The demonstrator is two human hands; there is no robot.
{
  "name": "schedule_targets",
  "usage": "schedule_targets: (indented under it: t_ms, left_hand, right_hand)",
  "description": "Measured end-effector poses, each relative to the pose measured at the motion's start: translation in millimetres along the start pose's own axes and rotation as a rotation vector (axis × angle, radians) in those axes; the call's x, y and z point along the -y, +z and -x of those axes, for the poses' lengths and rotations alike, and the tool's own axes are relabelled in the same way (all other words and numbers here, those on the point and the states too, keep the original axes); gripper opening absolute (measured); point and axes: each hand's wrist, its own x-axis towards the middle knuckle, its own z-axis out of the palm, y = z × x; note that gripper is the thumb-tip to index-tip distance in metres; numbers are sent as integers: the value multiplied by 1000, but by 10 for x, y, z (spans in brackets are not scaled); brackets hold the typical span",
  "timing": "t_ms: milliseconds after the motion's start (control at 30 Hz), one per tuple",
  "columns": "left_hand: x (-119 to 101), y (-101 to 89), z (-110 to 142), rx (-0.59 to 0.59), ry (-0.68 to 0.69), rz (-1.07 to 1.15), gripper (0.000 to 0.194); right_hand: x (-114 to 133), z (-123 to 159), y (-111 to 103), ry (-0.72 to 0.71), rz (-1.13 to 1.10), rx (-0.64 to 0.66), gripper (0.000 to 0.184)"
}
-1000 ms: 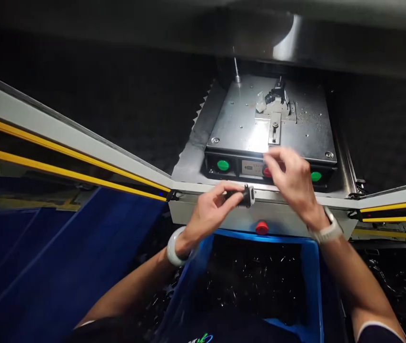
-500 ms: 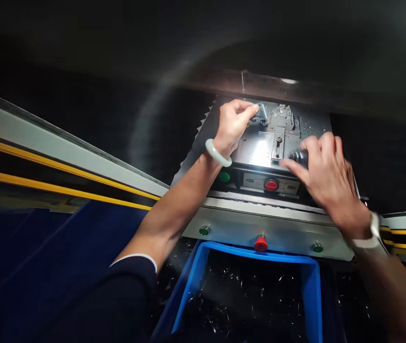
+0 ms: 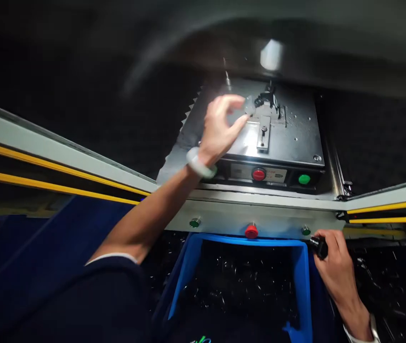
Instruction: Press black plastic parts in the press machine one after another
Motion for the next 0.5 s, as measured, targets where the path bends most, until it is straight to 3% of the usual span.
schedule_targets:
  t_ms: [67,133,233,300,400,500]
  left_hand:
    - [-96,-327,827,-69,-6,15,16]
    - [-98,-623,1598,-62,-40,-20,14]
    - [89,-915,2372,114,-193,-79,14]
    - [276,-1015,2591,244,-253,-120,20]
    - [499,-1088,2624,386,-253,-108,28]
    - [554,-1090,2569,393,-263,-146,27]
  right_hand:
    - [-65,-12,167,1,-54,23,11]
    - [-158,-19,278,10,-81,65,14]
    - [-293,-39,314,18,-68,113,27]
    - [-351,-73,285,-3,-53,149,30]
    - [-382,-139,268,-26,-14,181,27]
    - [-352,-166,319,7,42,164,22]
